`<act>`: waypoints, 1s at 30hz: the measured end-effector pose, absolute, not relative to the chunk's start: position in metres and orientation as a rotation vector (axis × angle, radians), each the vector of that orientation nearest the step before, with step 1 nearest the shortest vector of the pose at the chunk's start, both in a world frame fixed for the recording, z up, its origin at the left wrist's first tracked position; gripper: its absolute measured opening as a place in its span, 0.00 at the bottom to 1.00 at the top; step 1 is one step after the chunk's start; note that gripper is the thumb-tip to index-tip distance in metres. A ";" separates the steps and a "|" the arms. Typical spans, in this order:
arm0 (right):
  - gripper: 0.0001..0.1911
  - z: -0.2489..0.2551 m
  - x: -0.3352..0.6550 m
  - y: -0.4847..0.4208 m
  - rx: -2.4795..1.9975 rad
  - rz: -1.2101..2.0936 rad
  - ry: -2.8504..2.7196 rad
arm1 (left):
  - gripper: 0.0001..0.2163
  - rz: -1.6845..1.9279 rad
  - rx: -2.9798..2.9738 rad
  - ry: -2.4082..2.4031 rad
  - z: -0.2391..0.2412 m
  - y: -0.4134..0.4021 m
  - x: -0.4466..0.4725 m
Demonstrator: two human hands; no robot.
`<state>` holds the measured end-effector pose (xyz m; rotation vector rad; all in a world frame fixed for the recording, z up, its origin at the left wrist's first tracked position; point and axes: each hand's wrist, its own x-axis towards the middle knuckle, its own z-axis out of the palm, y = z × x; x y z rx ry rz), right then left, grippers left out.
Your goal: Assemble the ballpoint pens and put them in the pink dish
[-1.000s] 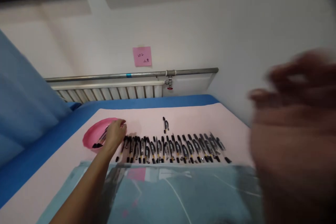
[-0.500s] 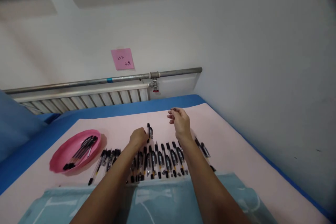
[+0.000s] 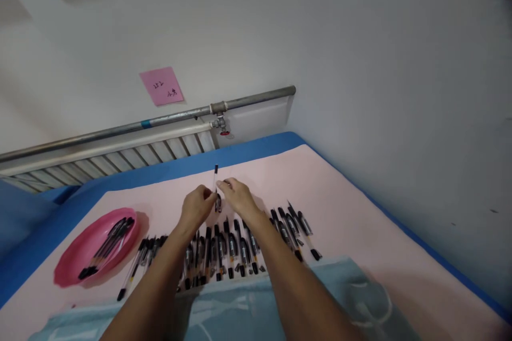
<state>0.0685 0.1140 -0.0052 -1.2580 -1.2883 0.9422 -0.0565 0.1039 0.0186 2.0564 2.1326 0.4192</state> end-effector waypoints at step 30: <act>0.07 -0.015 0.086 0.131 -1.285 0.911 -1.060 | 0.06 0.617 1.422 2.019 -0.013 0.174 -0.071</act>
